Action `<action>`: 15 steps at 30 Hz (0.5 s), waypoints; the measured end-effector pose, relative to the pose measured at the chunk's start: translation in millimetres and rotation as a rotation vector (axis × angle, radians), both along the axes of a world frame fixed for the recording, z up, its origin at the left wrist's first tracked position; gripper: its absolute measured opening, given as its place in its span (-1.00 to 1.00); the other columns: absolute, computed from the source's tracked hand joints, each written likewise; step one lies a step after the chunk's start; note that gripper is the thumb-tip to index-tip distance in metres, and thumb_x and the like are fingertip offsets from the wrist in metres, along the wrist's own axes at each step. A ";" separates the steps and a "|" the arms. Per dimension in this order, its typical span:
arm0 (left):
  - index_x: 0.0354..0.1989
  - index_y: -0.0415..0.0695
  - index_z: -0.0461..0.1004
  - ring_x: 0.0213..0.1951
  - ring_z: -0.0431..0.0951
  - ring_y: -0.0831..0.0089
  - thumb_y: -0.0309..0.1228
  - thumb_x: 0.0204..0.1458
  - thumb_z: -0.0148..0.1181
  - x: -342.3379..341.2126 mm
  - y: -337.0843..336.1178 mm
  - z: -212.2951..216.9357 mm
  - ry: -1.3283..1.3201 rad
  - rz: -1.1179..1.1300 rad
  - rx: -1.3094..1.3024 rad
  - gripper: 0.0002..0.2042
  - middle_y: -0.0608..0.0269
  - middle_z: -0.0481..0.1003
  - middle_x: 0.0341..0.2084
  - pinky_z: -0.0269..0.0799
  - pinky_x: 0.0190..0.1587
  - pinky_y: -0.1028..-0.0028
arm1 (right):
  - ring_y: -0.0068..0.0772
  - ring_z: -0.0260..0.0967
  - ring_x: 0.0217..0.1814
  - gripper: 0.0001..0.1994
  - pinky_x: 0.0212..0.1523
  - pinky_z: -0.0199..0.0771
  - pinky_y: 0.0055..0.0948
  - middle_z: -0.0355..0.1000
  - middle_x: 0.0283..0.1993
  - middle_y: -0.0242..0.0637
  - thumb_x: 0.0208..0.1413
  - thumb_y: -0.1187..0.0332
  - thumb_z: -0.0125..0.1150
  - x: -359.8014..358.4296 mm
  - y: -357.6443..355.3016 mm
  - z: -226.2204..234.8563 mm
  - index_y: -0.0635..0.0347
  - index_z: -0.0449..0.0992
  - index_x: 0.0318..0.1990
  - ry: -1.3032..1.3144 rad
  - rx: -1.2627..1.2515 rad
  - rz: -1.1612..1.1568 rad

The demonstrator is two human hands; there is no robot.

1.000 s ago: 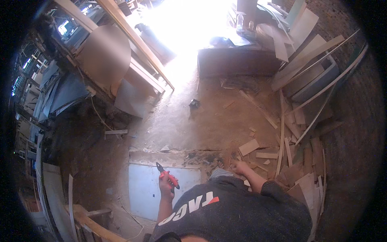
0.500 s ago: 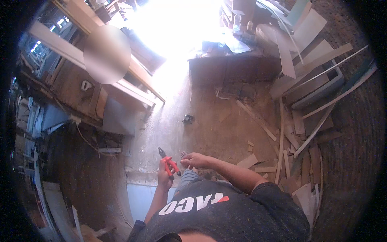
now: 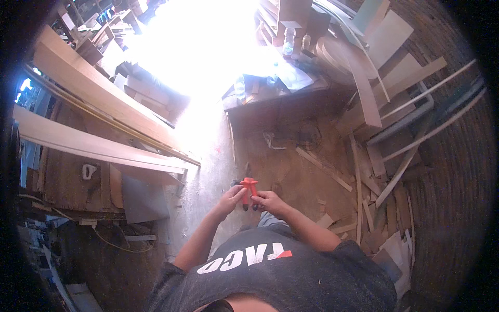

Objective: The person positions and aligns wooden planks on a workbench, uses a hammer to tap pieces into place, and measures the assembly with a tape measure. The person repeatedly adjusts the planks and checks alignment throughout the process.

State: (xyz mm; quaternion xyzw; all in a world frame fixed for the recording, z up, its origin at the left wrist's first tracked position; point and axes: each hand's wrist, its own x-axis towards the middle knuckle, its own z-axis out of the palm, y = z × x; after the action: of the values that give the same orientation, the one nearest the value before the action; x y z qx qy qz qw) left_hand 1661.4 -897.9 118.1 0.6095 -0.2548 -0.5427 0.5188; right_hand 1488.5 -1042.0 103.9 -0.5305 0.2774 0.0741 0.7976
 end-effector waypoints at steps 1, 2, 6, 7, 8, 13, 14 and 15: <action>0.23 -0.32 0.40 0.08 0.51 0.41 -0.15 0.38 0.11 13.9 -14.1 -8.1 -0.056 0.014 0.016 -0.53 0.12 0.53 0.05 0.40 0.18 0.39 | -0.70 0.38 -0.31 -0.73 -0.28 0.40 -0.59 0.56 -0.22 -0.48 0.40 0.15 0.19 11.5 -24.1 -10.6 0.11 0.58 0.04 0.010 -0.035 -0.011; 0.24 -0.33 0.39 0.08 0.51 0.39 -0.14 0.38 0.12 26.0 -26.4 -18.6 -0.113 0.032 0.032 -0.51 0.10 0.53 0.05 0.40 0.17 0.38 | -0.71 0.38 -0.32 -0.74 -0.30 0.40 -0.59 0.56 -0.22 -0.47 0.40 0.17 0.18 24.2 -52.4 -33.6 0.11 0.57 0.05 0.014 -0.031 -0.046; 0.18 -0.36 0.46 0.09 0.54 0.33 -0.12 0.33 0.18 74.4 -38.0 -61.6 -0.187 0.197 0.189 -0.50 0.00 0.57 0.02 0.41 0.18 0.37 | -0.73 0.30 -0.44 -0.77 -0.44 0.29 -0.60 0.57 -0.26 -0.48 0.41 0.21 0.16 90.6 -172.2 -78.3 0.10 0.58 0.03 0.080 -0.034 -0.147; 0.16 -0.34 0.48 0.08 0.55 0.33 -0.13 0.32 0.20 85.3 -30.2 -77.5 -0.165 0.320 0.293 -0.52 0.01 0.58 0.00 0.42 0.17 0.35 | -0.72 0.30 -0.50 -0.78 -0.49 0.29 -0.57 0.58 -0.32 -0.46 0.39 0.20 0.18 110.1 -206.6 -102.4 0.10 0.61 -0.01 0.065 -0.180 -0.119; 0.15 -0.33 0.50 0.06 0.55 0.33 -0.14 0.30 0.22 90.2 -13.3 -96.9 -0.135 0.442 0.408 -0.53 0.03 0.59 -0.02 0.43 0.16 0.34 | -0.68 0.32 -0.53 -0.78 -0.52 0.33 -0.53 0.56 -0.37 -0.45 0.38 0.20 0.18 131.9 -239.5 -128.6 0.12 0.62 -0.07 0.048 -0.280 -0.113; 0.03 -0.28 0.56 -0.16 0.59 0.29 -0.11 0.18 0.32 69.6 92.9 -163.1 -0.163 0.543 1.047 -0.54 0.07 0.62 -0.17 0.49 -0.06 0.29 | -0.48 0.46 -0.46 -0.76 -0.41 0.45 -0.33 0.52 -0.44 -0.32 0.30 0.24 0.23 240.0 -382.1 -179.3 0.24 0.63 -0.24 0.424 -0.548 0.029; -0.01 -0.27 0.57 -0.23 0.59 0.30 -0.10 0.17 0.33 62.3 95.0 -144.2 -0.141 0.408 1.128 -0.55 0.10 0.62 -0.23 0.51 -0.12 0.30 | -0.17 0.60 -0.22 -0.71 -0.13 0.53 -0.16 0.62 -0.30 -0.10 0.21 0.14 0.28 253.1 -406.4 -191.7 0.22 0.68 -0.21 0.487 -0.637 0.059; -0.02 -0.26 0.58 -0.26 0.58 0.32 -0.10 0.17 0.33 54.2 95.5 -134.7 -0.026 0.475 1.183 -0.56 0.13 0.61 -0.27 0.50 -0.16 0.31 | -0.08 0.62 -0.13 -0.71 -0.06 0.54 -0.14 0.63 -0.25 -0.04 0.22 0.15 0.28 281.3 -424.8 -188.9 0.21 0.69 -0.18 0.510 -0.724 0.121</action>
State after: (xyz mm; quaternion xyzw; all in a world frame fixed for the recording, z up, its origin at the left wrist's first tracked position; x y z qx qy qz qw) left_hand 1715.6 -802.5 -16.7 0.8393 0.2237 -0.4545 0.1975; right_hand 1769.8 -1466.8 -84.9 -0.7554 0.4418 0.1475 0.4608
